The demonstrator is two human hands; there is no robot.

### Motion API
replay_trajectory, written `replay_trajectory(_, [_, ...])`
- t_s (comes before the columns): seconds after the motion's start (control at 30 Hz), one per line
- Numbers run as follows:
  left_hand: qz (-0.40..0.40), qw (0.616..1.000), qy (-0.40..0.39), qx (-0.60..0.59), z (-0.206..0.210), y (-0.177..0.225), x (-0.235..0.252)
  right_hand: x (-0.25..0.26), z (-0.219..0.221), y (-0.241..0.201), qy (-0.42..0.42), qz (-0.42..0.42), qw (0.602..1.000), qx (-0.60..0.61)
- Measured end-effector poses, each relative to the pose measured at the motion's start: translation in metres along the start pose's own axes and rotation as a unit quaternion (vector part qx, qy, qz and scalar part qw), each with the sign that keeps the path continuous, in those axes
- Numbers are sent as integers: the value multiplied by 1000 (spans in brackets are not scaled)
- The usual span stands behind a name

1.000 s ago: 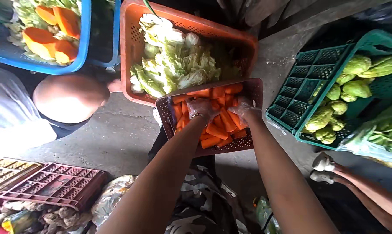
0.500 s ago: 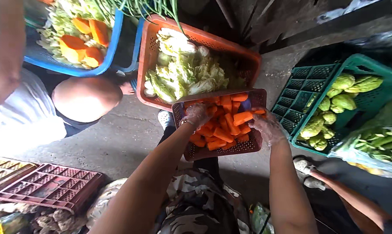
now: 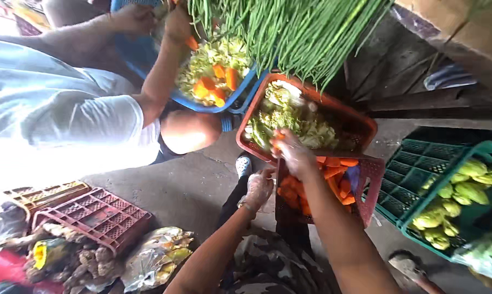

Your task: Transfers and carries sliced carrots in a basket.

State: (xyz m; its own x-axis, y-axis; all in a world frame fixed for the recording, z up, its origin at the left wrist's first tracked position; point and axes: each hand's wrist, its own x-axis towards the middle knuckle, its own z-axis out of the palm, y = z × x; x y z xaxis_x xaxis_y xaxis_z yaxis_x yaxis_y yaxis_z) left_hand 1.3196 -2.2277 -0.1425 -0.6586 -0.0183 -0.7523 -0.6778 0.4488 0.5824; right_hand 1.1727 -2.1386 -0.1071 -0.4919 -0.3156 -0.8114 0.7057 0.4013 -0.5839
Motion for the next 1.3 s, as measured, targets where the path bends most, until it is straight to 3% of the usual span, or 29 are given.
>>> replay_trajectory(0.17, [-49, 999, 15, -4, -37, -47, -24, 89, 88, -86, -6, -68, 998, -15])
replay_trajectory(0.3, [-73, 997, 25, 12, -58, -58, -31, 108, 106, -110, 0, -76, 997, -8])
replay_trajectory(0.4, [-60, 998, -4, 25, -59, -60, -23, 89, 81, -80, 37, -134, 990, 6])
replay_trajectory(0.5, [-40, 996, -49, 70, -55, -46, -11, 32, 26, -15, 138, -153, 978, 38])
replay_trajectory(0.57, [-21, 994, -62, 88, -53, -36, -7, -26, -28, 40, 229, -75, 970, 36])
replay_trajectory(0.67, [-6, 991, -80, 110, -45, -24, 1, -60, -118, 133, 385, 41, 921, -39])
replay_trajectory(0.73, [-23, 985, -107, 133, -38, -14, 3, -69, -161, 175, 382, 147, 904, -123])
replay_trajectory(0.8, [-35, 983, -125, 129, -27, -6, 5, -66, -183, 196, 333, 182, 909, -174])
replay_trajectory(0.9, [-56, 983, -138, 109, -6, 6, 10, -31, -178, 204, 291, 167, 915, -223])
replay_trajectory(0.97, [-83, 977, -155, 122, 6, 17, 17, -10, -156, 194, 266, 228, 910, -220])
replay_trajectory(1.07, [-101, 970, -161, 150, 21, 28, 29, 9, -119, 187, 332, 275, 879, -203])
replay_trajectory(1.17, [-110, 971, -129, 169, 31, 35, 40, -1, -101, 194, 359, 222, 880, -215])
replay_trajectory(1.3, [-106, 973, -134, 156, 36, 27, 50, -39, -107, 185, 289, 186, 923, -174])
